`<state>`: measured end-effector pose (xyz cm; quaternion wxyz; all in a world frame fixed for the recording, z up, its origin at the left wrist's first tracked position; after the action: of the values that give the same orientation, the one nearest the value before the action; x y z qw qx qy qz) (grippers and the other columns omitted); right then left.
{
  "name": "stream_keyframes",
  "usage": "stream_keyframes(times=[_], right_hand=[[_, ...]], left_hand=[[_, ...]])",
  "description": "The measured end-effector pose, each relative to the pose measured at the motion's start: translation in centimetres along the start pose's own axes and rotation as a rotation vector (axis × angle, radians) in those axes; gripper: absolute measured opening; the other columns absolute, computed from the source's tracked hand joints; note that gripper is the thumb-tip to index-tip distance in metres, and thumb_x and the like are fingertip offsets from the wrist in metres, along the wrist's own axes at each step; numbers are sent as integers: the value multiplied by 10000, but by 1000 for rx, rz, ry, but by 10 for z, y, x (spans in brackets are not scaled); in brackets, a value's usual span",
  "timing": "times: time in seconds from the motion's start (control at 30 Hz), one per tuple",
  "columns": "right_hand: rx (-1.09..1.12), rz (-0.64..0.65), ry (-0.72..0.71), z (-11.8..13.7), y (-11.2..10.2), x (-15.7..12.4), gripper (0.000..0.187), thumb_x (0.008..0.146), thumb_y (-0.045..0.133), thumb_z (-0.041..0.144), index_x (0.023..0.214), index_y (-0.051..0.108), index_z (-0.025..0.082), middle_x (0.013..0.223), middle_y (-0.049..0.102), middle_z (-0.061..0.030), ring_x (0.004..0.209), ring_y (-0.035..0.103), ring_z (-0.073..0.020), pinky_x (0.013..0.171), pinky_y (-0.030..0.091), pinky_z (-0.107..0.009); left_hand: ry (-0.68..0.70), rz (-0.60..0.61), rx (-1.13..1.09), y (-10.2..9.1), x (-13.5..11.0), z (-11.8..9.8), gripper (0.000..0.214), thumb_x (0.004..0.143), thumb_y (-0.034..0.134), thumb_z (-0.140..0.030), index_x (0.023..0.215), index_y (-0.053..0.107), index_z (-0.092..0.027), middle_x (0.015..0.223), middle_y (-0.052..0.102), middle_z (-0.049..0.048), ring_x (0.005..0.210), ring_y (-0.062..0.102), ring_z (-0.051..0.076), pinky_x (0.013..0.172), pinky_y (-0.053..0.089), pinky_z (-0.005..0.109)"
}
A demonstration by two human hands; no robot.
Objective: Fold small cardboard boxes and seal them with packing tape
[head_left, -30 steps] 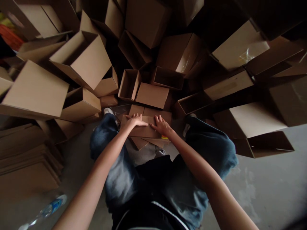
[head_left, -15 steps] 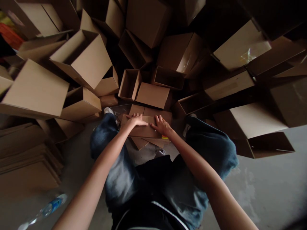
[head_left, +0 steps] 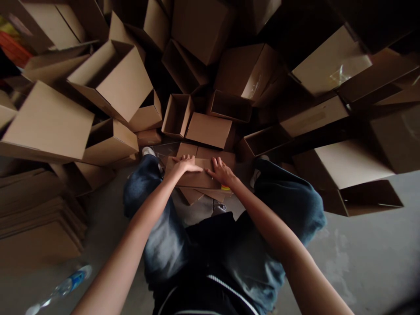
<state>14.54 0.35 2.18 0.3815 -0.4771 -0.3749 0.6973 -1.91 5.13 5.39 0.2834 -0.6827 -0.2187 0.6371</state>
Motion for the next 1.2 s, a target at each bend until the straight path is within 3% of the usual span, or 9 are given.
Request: stream_keyframes(times=[0.4, 0.9, 1.2], right_hand=[[-8, 6, -5, 1, -3, -2, 598, 1052, 312, 543, 1519, 340, 169, 1474, 446, -212, 1260, 552, -302, 963, 462, -387], [-37, 2, -8, 0, 0, 0, 651, 1053, 270, 558, 1530, 323, 118, 1476, 440, -226, 1261, 558, -294, 973, 464, -367], [-22, -12, -14, -1, 3, 1, 664, 1052, 273, 552, 1512, 348, 78, 1469, 445, -238, 1271, 544, -311, 1001, 450, -374]], left_hand=[[10, -9, -15, 2, 3, 0, 1007, 791, 487, -804, 1573, 280, -204, 1653, 230, 216, 1514, 164, 468, 1125, 123, 768], [22, -32, -19, 5, 6, -1, 986, 806, 466, -808, 1551, 316, -181, 1629, 273, 238, 1513, 192, 443, 1136, 105, 758], [32, -35, -22, 5, 5, -7, 949, 855, 460, -761, 1567, 293, -158, 1646, 216, 251, 1517, 167, 456, 1127, 49, 772]])
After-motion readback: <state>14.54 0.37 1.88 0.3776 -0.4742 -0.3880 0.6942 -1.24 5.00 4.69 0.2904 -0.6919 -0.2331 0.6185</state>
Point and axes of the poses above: each hand's wrist, its own x-axis towards the middle knuckle, its own y-axis out of the palm, z = x × y, the point moved 2 cm from there along x, towards the middle knuckle
